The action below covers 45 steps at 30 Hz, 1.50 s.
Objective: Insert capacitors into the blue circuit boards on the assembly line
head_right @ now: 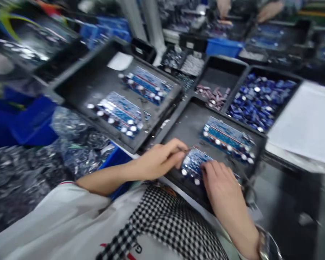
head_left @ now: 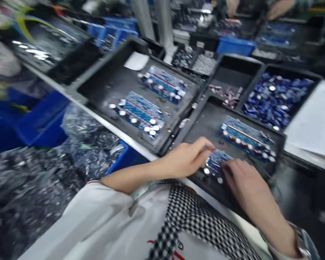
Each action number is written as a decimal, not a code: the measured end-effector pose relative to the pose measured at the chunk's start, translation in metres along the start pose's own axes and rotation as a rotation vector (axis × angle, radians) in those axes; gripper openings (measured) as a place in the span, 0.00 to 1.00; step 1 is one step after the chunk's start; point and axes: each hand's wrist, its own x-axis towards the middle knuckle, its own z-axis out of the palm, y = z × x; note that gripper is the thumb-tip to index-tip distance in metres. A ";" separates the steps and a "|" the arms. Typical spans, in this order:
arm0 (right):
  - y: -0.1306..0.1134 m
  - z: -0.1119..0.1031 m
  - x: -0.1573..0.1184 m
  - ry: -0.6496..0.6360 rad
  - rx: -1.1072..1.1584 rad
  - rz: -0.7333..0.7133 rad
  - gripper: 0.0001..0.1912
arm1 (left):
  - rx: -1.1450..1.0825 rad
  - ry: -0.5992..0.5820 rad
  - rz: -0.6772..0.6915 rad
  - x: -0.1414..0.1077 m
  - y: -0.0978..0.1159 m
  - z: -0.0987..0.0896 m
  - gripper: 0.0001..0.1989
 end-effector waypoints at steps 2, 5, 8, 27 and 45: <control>0.002 -0.003 -0.010 0.091 0.041 0.035 0.12 | -0.010 -0.051 0.041 0.005 -0.002 0.007 0.11; -0.002 -0.010 -0.012 0.245 0.075 0.065 0.11 | -0.037 -0.039 0.072 0.004 -0.003 0.010 0.11; -0.010 -0.008 0.008 0.245 0.181 0.045 0.12 | -0.065 0.105 0.062 -0.007 -0.004 0.002 0.10; 0.001 0.007 0.024 0.092 0.059 0.042 0.13 | -0.048 0.251 -0.020 -0.011 -0.011 -0.009 0.13; -0.034 -0.030 -0.007 0.570 0.011 -0.149 0.26 | -0.668 -0.127 -0.171 -0.008 0.021 0.012 0.28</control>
